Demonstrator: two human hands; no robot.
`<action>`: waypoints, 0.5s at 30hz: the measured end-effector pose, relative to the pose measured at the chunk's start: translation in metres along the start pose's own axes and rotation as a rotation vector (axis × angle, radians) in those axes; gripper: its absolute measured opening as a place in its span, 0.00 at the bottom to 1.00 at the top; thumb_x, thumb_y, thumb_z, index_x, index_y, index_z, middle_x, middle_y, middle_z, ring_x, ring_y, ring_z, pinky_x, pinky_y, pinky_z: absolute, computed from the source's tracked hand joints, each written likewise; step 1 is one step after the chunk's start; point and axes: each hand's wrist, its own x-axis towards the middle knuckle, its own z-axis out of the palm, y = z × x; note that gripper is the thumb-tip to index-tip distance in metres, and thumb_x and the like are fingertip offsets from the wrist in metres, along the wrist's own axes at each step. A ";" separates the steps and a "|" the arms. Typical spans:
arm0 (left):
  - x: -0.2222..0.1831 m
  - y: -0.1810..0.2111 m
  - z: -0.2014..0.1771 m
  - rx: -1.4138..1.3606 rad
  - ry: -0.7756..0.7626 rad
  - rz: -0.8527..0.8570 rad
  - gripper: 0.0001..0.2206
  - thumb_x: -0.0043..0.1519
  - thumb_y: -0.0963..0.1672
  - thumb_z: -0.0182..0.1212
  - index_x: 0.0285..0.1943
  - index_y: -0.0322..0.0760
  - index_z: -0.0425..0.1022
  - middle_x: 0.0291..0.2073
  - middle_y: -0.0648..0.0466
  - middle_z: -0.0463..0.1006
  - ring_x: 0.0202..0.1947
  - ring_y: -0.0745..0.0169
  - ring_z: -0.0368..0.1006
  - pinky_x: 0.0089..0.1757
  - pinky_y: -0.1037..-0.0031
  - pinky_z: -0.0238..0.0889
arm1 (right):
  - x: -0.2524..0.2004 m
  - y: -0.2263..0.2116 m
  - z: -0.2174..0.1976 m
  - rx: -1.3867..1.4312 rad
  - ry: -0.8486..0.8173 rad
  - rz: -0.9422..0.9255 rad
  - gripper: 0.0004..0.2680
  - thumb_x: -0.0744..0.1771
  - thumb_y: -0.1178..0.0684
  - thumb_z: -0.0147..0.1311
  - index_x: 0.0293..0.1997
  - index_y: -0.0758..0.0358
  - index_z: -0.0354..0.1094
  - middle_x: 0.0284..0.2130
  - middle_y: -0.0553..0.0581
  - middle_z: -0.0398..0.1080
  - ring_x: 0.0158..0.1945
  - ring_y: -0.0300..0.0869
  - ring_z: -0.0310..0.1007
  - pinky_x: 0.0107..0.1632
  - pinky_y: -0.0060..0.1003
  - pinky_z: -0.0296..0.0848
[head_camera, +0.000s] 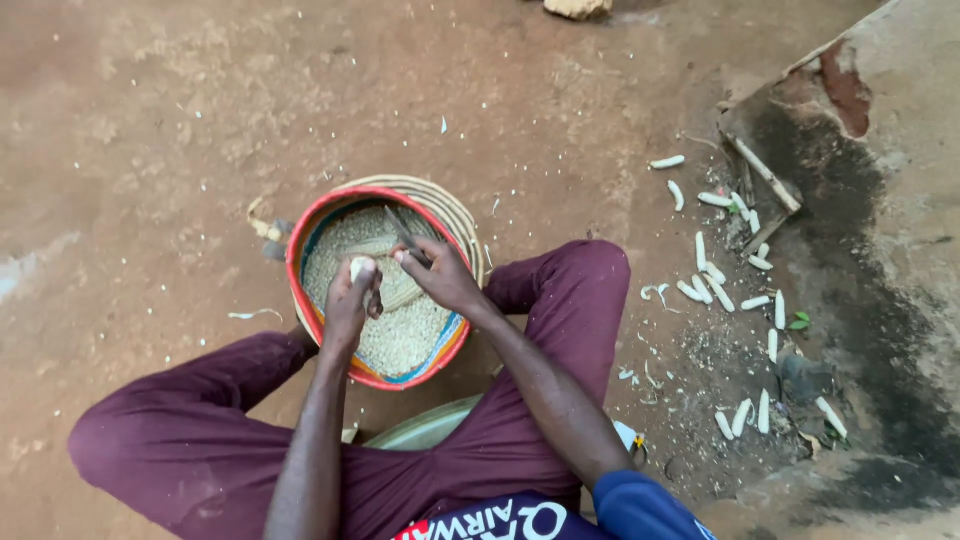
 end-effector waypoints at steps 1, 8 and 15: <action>0.000 0.002 0.001 0.001 -0.003 0.008 0.05 0.74 0.44 0.51 0.54 0.38 0.67 0.29 0.56 0.65 0.13 0.72 0.63 0.18 0.79 0.60 | 0.001 -0.002 0.000 -0.001 0.001 -0.009 0.05 0.69 0.57 0.59 0.48 0.61 0.80 0.17 0.47 0.68 0.26 0.29 0.63 0.30 0.29 0.65; -0.018 0.049 0.031 0.082 0.152 0.025 0.07 0.70 0.42 0.62 0.50 0.36 0.68 0.15 0.58 0.60 0.09 0.71 0.57 0.13 0.79 0.51 | 0.001 0.003 0.002 0.008 -0.012 -0.018 0.05 0.69 0.56 0.60 0.46 0.60 0.80 0.16 0.49 0.70 0.26 0.30 0.64 0.30 0.29 0.65; -0.006 0.025 0.015 0.078 0.084 -0.067 0.14 0.73 0.47 0.53 0.66 0.46 0.66 0.32 0.56 0.73 0.26 0.71 0.71 0.25 0.80 0.68 | 0.007 0.037 0.008 -0.038 -0.022 0.011 0.05 0.69 0.54 0.62 0.43 0.63 0.79 0.16 0.55 0.72 0.23 0.33 0.67 0.28 0.31 0.66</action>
